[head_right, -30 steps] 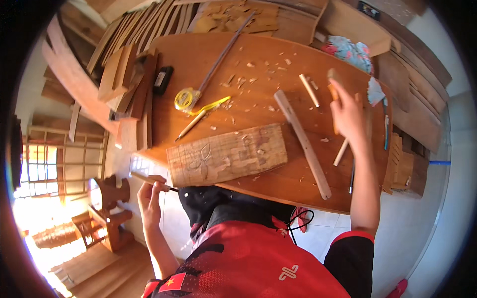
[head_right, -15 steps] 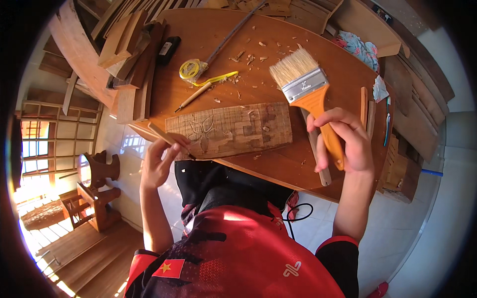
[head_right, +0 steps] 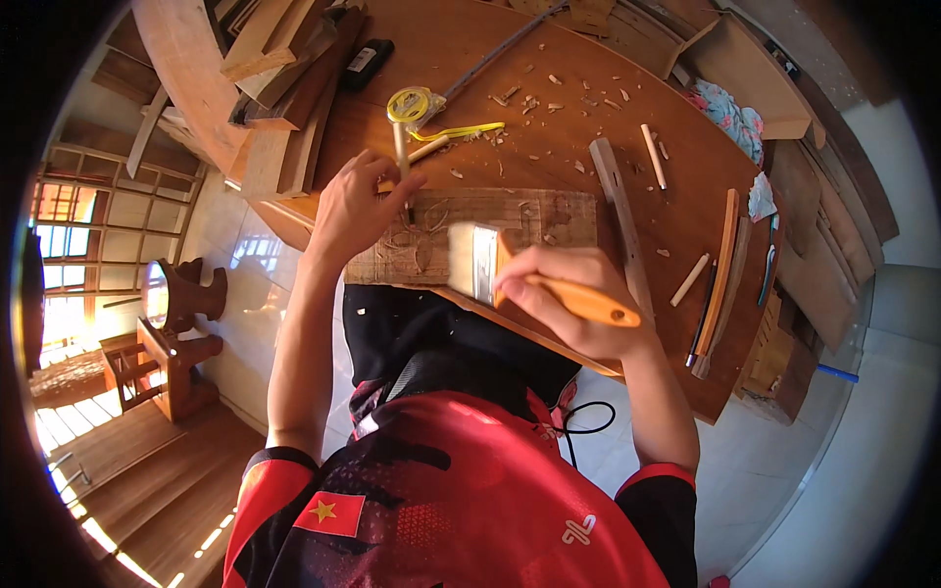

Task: The person carves a floral design into a rectangular wooden block using a chisel and a wooden mallet. They periodically brush away wood shavings with a small brush to clear the work area. The person continues to chip away at the wood to refine the carved pattern.

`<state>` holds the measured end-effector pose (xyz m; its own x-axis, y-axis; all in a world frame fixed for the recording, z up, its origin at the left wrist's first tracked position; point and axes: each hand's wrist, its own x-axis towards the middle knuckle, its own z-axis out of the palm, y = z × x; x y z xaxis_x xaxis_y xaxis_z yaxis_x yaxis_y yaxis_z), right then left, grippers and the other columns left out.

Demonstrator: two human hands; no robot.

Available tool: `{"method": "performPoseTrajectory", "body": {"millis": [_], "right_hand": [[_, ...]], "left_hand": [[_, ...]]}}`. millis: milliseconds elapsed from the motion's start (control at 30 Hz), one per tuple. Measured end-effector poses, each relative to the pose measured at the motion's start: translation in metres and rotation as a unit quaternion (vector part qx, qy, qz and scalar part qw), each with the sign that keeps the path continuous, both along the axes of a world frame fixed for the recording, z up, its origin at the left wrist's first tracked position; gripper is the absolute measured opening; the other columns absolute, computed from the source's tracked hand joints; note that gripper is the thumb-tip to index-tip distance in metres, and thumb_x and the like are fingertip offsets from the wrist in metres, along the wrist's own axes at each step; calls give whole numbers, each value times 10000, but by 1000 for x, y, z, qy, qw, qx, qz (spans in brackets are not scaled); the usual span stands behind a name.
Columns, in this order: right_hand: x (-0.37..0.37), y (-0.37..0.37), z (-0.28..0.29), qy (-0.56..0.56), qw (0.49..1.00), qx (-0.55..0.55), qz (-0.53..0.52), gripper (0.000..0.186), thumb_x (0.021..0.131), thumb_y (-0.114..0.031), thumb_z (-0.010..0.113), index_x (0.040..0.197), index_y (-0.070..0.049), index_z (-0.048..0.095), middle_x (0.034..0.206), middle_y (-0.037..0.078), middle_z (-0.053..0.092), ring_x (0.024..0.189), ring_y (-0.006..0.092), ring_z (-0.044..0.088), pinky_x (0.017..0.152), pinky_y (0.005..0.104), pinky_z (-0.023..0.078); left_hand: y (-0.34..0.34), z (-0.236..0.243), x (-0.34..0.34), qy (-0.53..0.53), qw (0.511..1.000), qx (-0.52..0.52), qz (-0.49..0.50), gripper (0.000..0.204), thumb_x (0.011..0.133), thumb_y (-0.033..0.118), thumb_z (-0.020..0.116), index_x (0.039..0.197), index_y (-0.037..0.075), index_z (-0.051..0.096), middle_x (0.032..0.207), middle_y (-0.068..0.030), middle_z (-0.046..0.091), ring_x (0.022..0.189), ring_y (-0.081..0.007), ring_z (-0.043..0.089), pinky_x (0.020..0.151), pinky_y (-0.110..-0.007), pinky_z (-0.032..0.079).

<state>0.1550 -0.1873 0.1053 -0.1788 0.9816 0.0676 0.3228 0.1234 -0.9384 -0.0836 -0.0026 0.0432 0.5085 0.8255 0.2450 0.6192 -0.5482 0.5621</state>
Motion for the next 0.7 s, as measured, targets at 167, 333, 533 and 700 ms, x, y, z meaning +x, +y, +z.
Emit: {"method": "performPoseTrajectory", "body": {"millis": [167, 333, 533, 700], "right_hand": [[23, -12, -23, 41, 980, -19, -191, 171, 1046, -175, 604, 1008, -28, 682, 671, -8, 577, 600, 75, 565, 569, 250, 467], [39, -40, -41, 119, 965, -52, -228, 229, 1071, -170, 550, 995, 27, 639, 692, 24, 539, 625, 86, 525, 606, 273, 487], [31, -36, -48, 153, 960, -50, -231, 251, 1082, -198, 556, 1004, 25, 639, 701, 17, 534, 641, 88, 531, 618, 272, 492], [32, -33, -41, 89, 969, -26, -229, 216, 1070, -163, 559, 998, 19, 651, 702, 25, 562, 625, 84, 534, 609, 269, 482]], "left_hand": [[-26, 30, -37, -39, 997, -50, 36, 303, 951, 313, 747, 938, 16, 690, 890, -124, 672, 822, -259, 676, 726, -369, 527], [-94, -12, -137, 111, 952, -281, 52, 169, 936, 176, 721, 1036, 41, 705, 953, -105, 716, 788, -230, 694, 707, -366, 546], [-118, -87, -141, 141, 975, -164, 49, 132, 919, 154, 719, 1044, 116, 735, 961, -74, 715, 891, -293, 713, 760, -410, 570], [-99, -55, -141, 83, 967, -223, 91, 95, 897, 113, 753, 984, 104, 788, 896, -53, 735, 725, -203, 683, 687, -339, 548]]}}
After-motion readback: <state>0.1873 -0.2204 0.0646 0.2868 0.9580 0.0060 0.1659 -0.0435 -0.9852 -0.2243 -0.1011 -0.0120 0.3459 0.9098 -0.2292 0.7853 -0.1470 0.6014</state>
